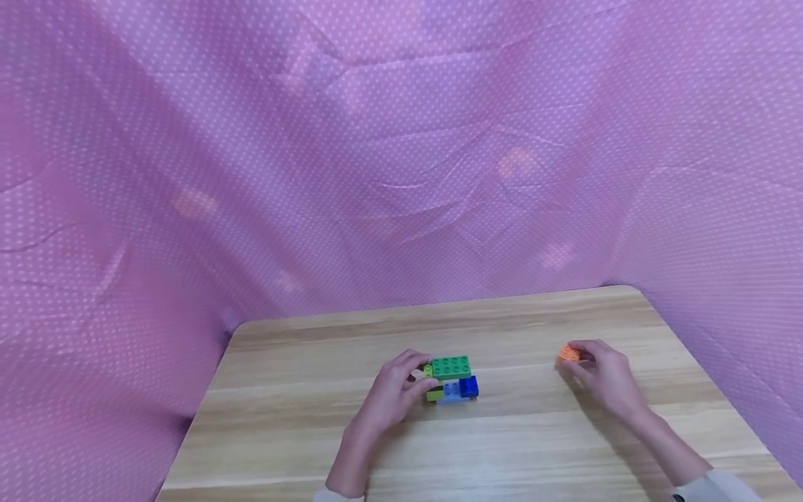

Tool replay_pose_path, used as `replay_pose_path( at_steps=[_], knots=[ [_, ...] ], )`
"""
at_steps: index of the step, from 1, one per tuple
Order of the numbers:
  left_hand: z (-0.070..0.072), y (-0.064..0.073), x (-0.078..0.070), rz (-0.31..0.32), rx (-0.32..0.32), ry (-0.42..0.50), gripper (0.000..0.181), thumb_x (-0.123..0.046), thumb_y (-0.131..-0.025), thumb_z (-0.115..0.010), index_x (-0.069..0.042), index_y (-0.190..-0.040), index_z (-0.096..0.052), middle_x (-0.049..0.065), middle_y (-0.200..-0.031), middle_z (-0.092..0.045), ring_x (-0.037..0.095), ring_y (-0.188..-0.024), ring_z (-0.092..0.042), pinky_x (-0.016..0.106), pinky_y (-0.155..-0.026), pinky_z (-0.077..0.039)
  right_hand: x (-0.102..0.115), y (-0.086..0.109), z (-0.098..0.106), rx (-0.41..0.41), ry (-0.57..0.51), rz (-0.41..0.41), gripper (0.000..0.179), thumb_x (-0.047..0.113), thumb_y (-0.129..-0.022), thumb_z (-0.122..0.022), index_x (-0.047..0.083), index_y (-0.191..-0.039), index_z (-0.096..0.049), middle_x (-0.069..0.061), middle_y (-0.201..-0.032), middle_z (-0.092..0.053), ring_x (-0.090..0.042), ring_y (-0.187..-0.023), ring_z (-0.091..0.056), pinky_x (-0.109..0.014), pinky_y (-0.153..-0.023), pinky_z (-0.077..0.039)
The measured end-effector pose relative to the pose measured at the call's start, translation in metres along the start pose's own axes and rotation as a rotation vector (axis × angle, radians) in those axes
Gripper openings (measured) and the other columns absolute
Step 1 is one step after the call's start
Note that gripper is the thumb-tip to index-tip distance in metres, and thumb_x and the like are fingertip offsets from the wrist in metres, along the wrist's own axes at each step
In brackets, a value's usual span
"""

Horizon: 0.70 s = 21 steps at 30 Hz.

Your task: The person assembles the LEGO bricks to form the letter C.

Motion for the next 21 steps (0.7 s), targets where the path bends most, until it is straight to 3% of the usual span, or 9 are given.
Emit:
replay_pose_path(
  at_steps=[5, 12, 21],
  knots=[
    [0.000, 0.000, -0.001, 0.001, 0.003, -0.006, 0.049, -0.038, -0.102, -0.070, -0.010, -0.142, -0.065, -0.004, -0.130, -0.068, 0.010, -0.106, -0.067, 0.023, -0.088, -0.060, 0.039, -0.006, -0.021, 0.052, -0.089, 0.080, 0.041, -0.005, -0.082, -0.087, -0.008, -0.120, -0.071, -0.015, -0.106, -0.073, -0.028, -0.087, -0.074, -0.027, -0.075, -0.065],
    [0.001, 0.000, -0.003, 0.013, 0.011, -0.010, 0.049, -0.037, -0.101, -0.071, -0.010, -0.142, -0.065, -0.004, -0.130, -0.068, 0.010, -0.105, -0.066, 0.022, -0.088, -0.060, 0.088, -0.006, -0.042, 0.154, -0.189, 0.185, 0.041, -0.006, -0.083, -0.085, -0.005, -0.122, -0.071, -0.010, -0.112, -0.074, -0.025, -0.091, -0.075, -0.036, -0.080, -0.066],
    [0.000, -0.001, -0.001, -0.019, 0.017, -0.021, 0.048, -0.037, -0.102, -0.070, -0.009, -0.142, -0.065, 0.000, -0.132, -0.068, 0.011, -0.107, -0.066, 0.021, -0.086, -0.060, 0.114, -0.005, -0.063, 0.236, -0.208, 0.210, 0.042, -0.003, -0.085, -0.085, 0.001, -0.125, -0.072, -0.004, -0.118, -0.073, -0.019, -0.099, -0.072, -0.039, -0.087, -0.065]
  ],
)
Point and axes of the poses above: each hand's wrist, its own y-axis away from the middle knuckle, its own z-axis out of the back of the hand, x = y × z, the point moved 3 cm from there along -y, towards the middle knuckle
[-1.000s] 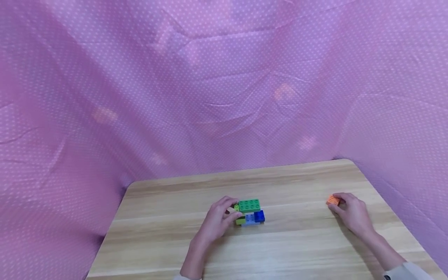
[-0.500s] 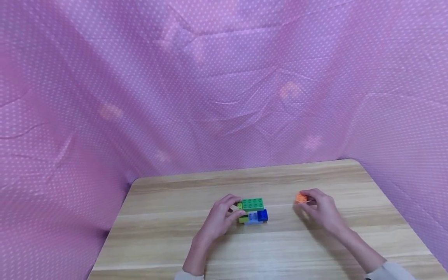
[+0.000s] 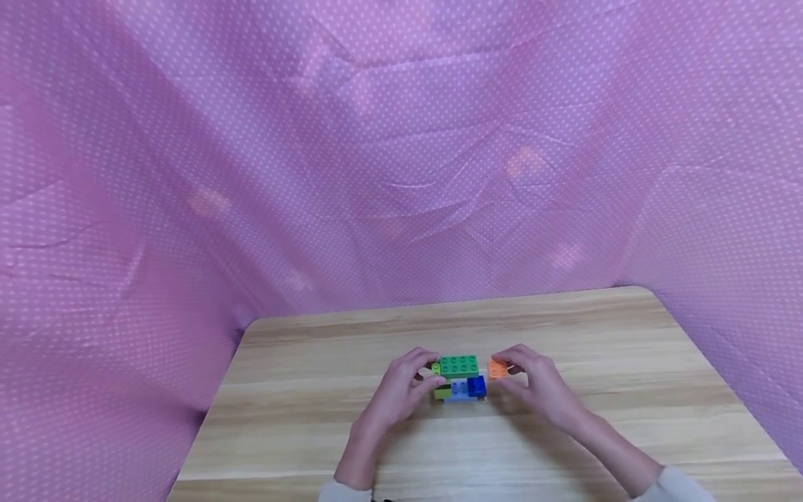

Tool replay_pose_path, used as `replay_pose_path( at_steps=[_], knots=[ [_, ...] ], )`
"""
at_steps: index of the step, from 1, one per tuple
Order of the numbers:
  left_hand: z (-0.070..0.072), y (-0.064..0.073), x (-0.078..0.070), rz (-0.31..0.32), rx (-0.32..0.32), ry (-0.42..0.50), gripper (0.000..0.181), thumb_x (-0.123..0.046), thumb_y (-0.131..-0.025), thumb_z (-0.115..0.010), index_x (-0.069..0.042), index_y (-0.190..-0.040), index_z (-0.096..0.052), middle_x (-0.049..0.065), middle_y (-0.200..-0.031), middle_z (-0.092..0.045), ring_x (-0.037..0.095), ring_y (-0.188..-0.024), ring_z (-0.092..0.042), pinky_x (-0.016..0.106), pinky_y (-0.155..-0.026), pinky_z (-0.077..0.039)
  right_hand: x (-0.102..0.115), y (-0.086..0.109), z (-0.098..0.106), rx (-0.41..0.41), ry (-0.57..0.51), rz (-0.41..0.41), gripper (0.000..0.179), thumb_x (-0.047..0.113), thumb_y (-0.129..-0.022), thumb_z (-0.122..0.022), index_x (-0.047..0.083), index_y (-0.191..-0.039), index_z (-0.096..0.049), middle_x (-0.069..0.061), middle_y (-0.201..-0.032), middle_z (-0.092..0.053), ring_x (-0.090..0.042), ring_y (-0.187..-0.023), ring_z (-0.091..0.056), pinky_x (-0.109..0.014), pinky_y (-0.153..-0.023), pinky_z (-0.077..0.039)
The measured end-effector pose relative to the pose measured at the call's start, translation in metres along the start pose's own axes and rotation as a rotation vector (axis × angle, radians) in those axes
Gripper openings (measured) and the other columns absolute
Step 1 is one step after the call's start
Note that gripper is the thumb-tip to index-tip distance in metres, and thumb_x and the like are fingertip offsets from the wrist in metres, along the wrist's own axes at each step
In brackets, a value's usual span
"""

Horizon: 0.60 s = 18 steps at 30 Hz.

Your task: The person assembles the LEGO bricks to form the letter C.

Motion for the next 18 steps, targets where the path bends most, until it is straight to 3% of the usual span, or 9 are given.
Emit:
replay_pose_path(
  at_steps=[9, 18],
  knots=[
    [0.001, -0.001, 0.003, 0.011, 0.004, 0.005, 0.048, -0.036, -0.102, -0.070, -0.010, -0.142, -0.065, 0.000, -0.132, -0.068, 0.010, -0.106, -0.066, 0.021, -0.086, -0.060, 0.009, -0.008, -0.018, 0.080, -0.152, -0.040, 0.043, 0.000, -0.088, -0.083, -0.002, -0.128, -0.069, -0.008, -0.121, -0.070, -0.020, -0.097, -0.073, -0.034, -0.087, -0.065],
    [0.000, -0.001, 0.004, 0.007, 0.004, 0.013, 0.049, -0.039, -0.103, -0.069, -0.010, -0.141, -0.065, 0.000, -0.131, -0.068, 0.009, -0.105, -0.066, 0.020, -0.085, -0.060, 0.009, -0.013, -0.026, 0.090, -0.254, -0.077, 0.044, 0.002, -0.091, -0.081, -0.003, -0.131, -0.066, -0.009, -0.120, -0.069, -0.027, -0.100, -0.073, -0.031, -0.084, -0.065]
  ],
)
Point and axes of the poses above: each hand's wrist, its own y-axis away from the middle knuckle, its own z-axis out of the back of the hand, x = y × z, the point moved 3 cm from there along -y, towards the middle knuckle
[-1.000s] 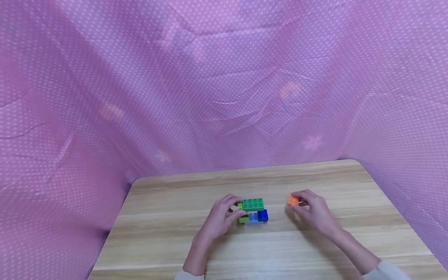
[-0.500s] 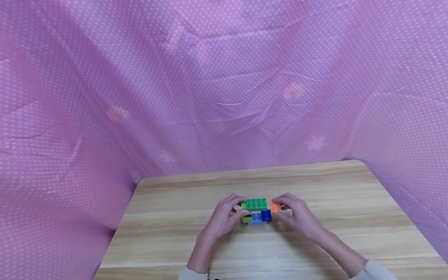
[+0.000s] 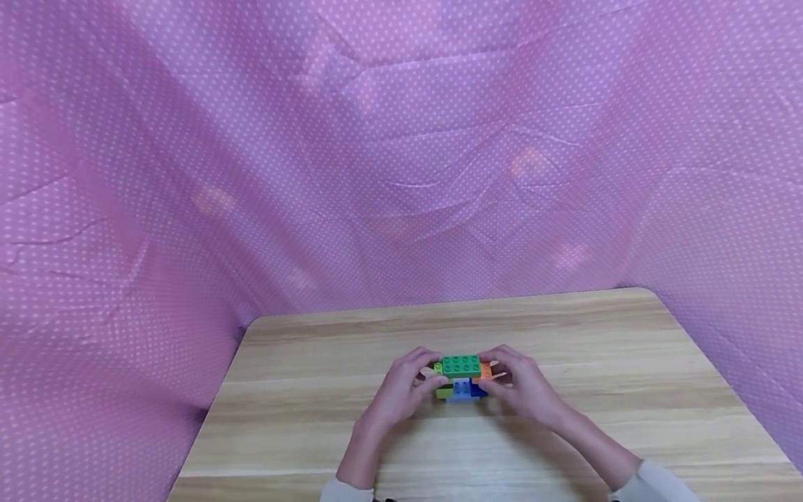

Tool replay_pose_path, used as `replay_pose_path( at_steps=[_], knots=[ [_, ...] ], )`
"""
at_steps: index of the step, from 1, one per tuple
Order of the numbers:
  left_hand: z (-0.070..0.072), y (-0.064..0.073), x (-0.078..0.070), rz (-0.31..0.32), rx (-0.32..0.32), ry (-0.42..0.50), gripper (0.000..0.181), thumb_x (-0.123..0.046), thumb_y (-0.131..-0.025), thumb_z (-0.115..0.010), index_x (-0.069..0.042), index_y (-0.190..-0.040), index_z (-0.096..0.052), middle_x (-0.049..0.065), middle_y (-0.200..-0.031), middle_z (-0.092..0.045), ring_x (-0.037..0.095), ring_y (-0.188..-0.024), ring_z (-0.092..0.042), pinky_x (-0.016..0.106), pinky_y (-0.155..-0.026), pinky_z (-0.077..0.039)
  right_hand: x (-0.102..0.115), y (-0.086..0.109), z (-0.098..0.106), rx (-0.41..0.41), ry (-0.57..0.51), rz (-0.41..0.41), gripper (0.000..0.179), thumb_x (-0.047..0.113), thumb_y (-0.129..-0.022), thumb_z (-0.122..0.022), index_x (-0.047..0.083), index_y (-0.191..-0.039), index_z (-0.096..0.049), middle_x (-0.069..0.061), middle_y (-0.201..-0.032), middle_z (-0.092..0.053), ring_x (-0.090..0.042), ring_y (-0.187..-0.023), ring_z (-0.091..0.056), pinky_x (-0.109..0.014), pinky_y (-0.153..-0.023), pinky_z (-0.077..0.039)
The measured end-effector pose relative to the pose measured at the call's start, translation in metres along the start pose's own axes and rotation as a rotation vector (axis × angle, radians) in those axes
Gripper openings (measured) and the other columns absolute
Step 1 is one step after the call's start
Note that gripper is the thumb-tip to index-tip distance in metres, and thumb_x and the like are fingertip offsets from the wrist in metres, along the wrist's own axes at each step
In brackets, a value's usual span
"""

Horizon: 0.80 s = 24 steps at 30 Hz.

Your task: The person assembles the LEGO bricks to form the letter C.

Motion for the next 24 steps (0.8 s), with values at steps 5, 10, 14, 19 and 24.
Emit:
replay_pose_path(
  at_steps=[5, 10, 14, 19, 24],
  knots=[
    [-0.002, 0.002, -0.002, -0.002, -0.007, -0.008, 0.049, -0.040, -0.103, -0.067, -0.009, -0.141, -0.065, 0.000, -0.131, -0.068, 0.010, -0.106, -0.066, 0.020, -0.085, -0.060, -0.005, 0.001, -0.001, 0.043, -0.107, -0.010, 0.051, 0.002, -0.094, -0.078, -0.002, -0.141, -0.060, -0.010, -0.125, -0.065, -0.028, -0.107, -0.071, -0.030, -0.088, -0.064],
    [-0.003, 0.004, -0.005, 0.000, -0.006, -0.006, 0.049, -0.040, -0.103, -0.067, -0.010, -0.141, -0.065, 0.000, -0.131, -0.068, 0.013, -0.108, -0.067, 0.020, -0.084, -0.060, -0.011, 0.004, -0.003, 0.089, -0.247, -0.030, 0.050, 0.001, -0.097, -0.074, 0.000, -0.144, -0.058, -0.016, -0.133, -0.056, -0.035, -0.116, -0.069, -0.033, -0.091, -0.063],
    [-0.003, 0.004, -0.005, 0.000, -0.009, 0.005, 0.047, -0.039, -0.103, -0.068, -0.011, -0.140, -0.066, -0.001, -0.131, -0.068, 0.012, -0.106, -0.067, 0.020, -0.083, -0.060, -0.012, 0.005, -0.004, 0.107, -0.340, -0.054, 0.051, 0.000, -0.097, -0.073, 0.001, -0.145, -0.057, -0.021, -0.137, -0.051, -0.039, -0.119, -0.068, -0.039, -0.092, -0.063],
    [-0.004, 0.004, -0.004, 0.001, -0.010, 0.012, 0.044, -0.038, -0.103, -0.068, -0.013, -0.140, -0.067, -0.002, -0.130, -0.068, 0.008, -0.104, -0.066, 0.020, -0.082, -0.060, -0.012, 0.005, -0.008, 0.136, -0.430, -0.081, 0.055, 0.003, -0.099, -0.073, 0.003, -0.149, -0.052, -0.024, -0.143, -0.051, -0.041, -0.121, -0.067, -0.043, -0.093, -0.063],
    [-0.004, 0.004, -0.005, -0.015, -0.009, 0.009, 0.043, -0.037, -0.104, -0.067, -0.013, -0.140, -0.067, -0.002, -0.130, -0.068, 0.008, -0.104, -0.066, 0.020, -0.082, -0.060, -0.009, 0.004, -0.010, 0.112, -0.433, -0.119, 0.049, 0.013, -0.105, -0.067, -0.001, -0.149, -0.051, -0.027, -0.141, -0.057, -0.042, -0.120, -0.067, -0.035, -0.095, -0.062]
  ],
)
Point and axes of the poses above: each hand's wrist, its own y-axis away from the middle knuckle, its own z-axis out of the back of the hand, x = y × z, the point moved 3 cm from there along -y, towards the middle knuckle
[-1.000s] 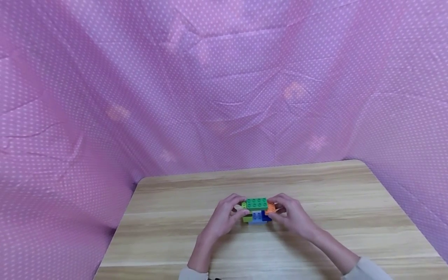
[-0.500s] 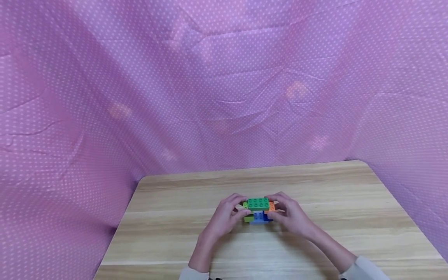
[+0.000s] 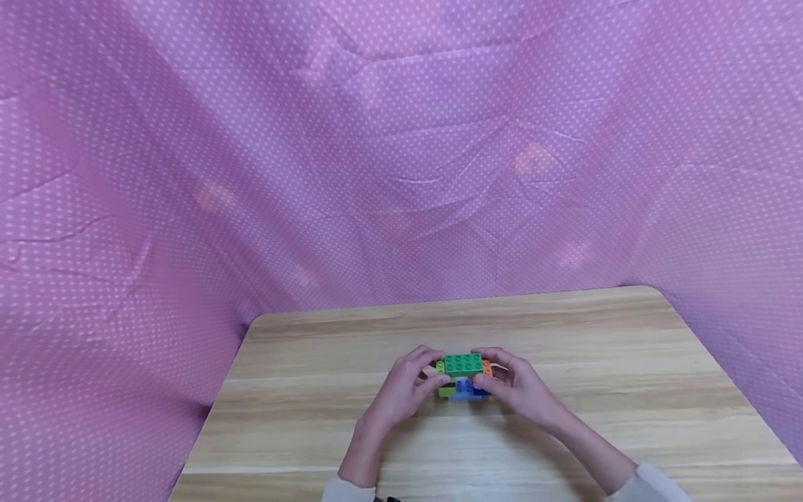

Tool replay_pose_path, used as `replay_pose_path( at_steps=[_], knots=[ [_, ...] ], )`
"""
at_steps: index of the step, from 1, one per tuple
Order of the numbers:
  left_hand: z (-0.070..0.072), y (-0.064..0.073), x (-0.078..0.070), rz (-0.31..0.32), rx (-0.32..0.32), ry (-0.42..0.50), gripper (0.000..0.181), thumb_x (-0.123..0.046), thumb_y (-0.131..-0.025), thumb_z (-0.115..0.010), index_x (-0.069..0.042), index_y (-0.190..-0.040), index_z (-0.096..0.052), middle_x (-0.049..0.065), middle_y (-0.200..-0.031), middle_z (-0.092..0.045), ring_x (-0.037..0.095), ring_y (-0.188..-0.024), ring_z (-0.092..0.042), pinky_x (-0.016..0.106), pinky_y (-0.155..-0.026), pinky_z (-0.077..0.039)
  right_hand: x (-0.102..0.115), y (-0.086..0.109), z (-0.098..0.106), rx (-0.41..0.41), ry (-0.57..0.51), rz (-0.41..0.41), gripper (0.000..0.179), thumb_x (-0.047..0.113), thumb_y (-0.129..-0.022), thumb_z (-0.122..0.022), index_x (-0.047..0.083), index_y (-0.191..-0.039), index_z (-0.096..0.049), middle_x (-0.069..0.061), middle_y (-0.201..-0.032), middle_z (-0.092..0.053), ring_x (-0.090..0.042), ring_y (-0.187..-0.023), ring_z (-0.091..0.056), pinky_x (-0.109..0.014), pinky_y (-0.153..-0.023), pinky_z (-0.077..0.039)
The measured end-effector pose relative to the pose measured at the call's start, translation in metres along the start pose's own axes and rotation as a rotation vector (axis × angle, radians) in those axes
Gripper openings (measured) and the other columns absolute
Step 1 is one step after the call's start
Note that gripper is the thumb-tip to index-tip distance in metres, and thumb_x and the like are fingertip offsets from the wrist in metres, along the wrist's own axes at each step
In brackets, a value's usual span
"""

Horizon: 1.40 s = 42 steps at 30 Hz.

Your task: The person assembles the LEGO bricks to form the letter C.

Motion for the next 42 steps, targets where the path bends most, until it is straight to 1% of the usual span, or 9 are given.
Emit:
replay_pose_path(
  at_steps=[4, 10, 16, 23, 26, 29, 32, 36, 42],
  knots=[
    [0.001, 0.000, 0.000, -0.007, -0.002, 0.000, 0.042, -0.036, -0.103, -0.068, -0.014, -0.139, -0.067, -0.003, -0.129, -0.068, 0.009, -0.103, -0.067, 0.020, -0.082, -0.060, 0.004, -0.002, -0.002, -0.053, 0.004, -0.055, 0.046, 0.023, -0.111, -0.057, -0.006, -0.146, -0.053, -0.029, -0.138, -0.058, -0.044, -0.114, -0.070, -0.037, -0.096, -0.062],
    [0.000, 0.001, -0.001, -0.016, 0.000, -0.001, 0.042, -0.036, -0.104, -0.068, -0.013, -0.139, -0.067, -0.002, -0.128, -0.068, 0.011, -0.105, -0.067, 0.020, -0.082, -0.061, 0.009, -0.003, -0.005, -0.135, -0.022, -0.145, 0.044, 0.025, -0.109, -0.063, -0.006, -0.139, -0.060, -0.025, -0.133, -0.062, -0.029, -0.113, -0.072, -0.039, -0.095, -0.062],
    [0.001, 0.001, -0.001, -0.002, 0.001, 0.009, 0.041, -0.035, -0.103, -0.069, -0.014, -0.138, -0.068, -0.004, -0.128, -0.068, 0.011, -0.104, -0.067, 0.021, -0.082, -0.061, 0.017, -0.004, -0.005, -0.183, -0.014, -0.165, 0.040, 0.019, -0.107, -0.066, -0.008, -0.136, -0.062, -0.024, -0.129, -0.067, -0.029, -0.107, -0.074, -0.038, -0.092, -0.063],
    [0.000, 0.002, 0.002, 0.008, 0.006, 0.047, 0.042, -0.033, -0.101, -0.072, -0.015, -0.138, -0.068, -0.003, -0.128, -0.068, 0.009, -0.106, -0.067, 0.023, -0.085, -0.061, 0.014, -0.004, -0.006, -0.186, 0.006, -0.176, 0.037, 0.020, -0.107, -0.066, -0.005, -0.135, -0.064, -0.021, -0.129, -0.067, -0.026, -0.109, -0.073, -0.035, -0.092, -0.063],
    [0.000, 0.005, 0.006, 0.029, 0.020, 0.053, 0.045, -0.031, -0.099, -0.076, -0.018, -0.141, -0.066, -0.005, -0.130, -0.067, 0.011, -0.112, -0.067, 0.025, -0.090, -0.061, 0.013, -0.003, -0.007, -0.180, 0.069, -0.161, 0.038, 0.024, -0.107, -0.065, -0.001, -0.135, -0.065, -0.017, -0.128, -0.068, -0.023, -0.110, -0.071, -0.030, -0.094, -0.062],
    [-0.001, 0.009, 0.011, 0.051, 0.021, 0.068, 0.049, -0.027, -0.099, -0.076, -0.022, -0.145, -0.062, -0.006, -0.132, -0.066, 0.014, -0.117, -0.066, 0.025, -0.092, -0.061, 0.013, -0.001, -0.007, -0.180, 0.160, -0.095, 0.038, 0.028, -0.108, -0.063, 0.003, -0.137, -0.065, -0.013, -0.129, -0.070, -0.024, -0.113, -0.069, -0.028, -0.095, -0.059],
    [-0.001, 0.011, 0.016, 0.079, -0.013, 0.119, 0.051, -0.024, -0.102, -0.073, -0.021, -0.150, -0.057, -0.003, -0.129, -0.066, 0.015, -0.114, -0.067, 0.026, -0.091, -0.061, 0.013, 0.001, -0.005, -0.177, 0.255, 0.020, 0.042, 0.027, -0.105, -0.068, 0.008, -0.142, -0.062, -0.008, -0.137, -0.069, -0.028, -0.122, -0.065, -0.039, -0.103, -0.057],
    [-0.002, 0.013, 0.018, 0.138, -0.073, 0.154, 0.051, -0.029, -0.104, -0.069, -0.021, -0.152, -0.054, 0.000, -0.123, -0.068, 0.015, -0.109, -0.069, 0.027, -0.093, -0.060, 0.010, 0.007, -0.004, -0.145, 0.445, 0.133, 0.068, 0.027, -0.094, -0.083, 0.016, -0.153, -0.052, -0.003, -0.151, -0.058, -0.032, -0.138, -0.054, -0.060, -0.113, -0.047],
    [-0.006, 0.010, 0.020, 0.222, -0.098, 0.117, 0.045, -0.032, -0.106, -0.067, -0.015, -0.147, -0.060, 0.005, -0.119, -0.072, 0.014, -0.104, -0.069, 0.031, -0.091, -0.061, -0.003, 0.017, -0.010, -0.093, 0.704, 0.081, 0.112, 0.030, -0.075, -0.098, 0.025, -0.166, -0.032, -0.008, -0.167, -0.037, -0.041, -0.151, -0.036, -0.072, -0.118, -0.033]
  ],
)
Point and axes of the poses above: each hand's wrist, its own y-axis away from the middle knuckle, its own z-axis out of the back of the hand, x = y × z, the point moved 3 cm from there along -y, towards the middle knuckle
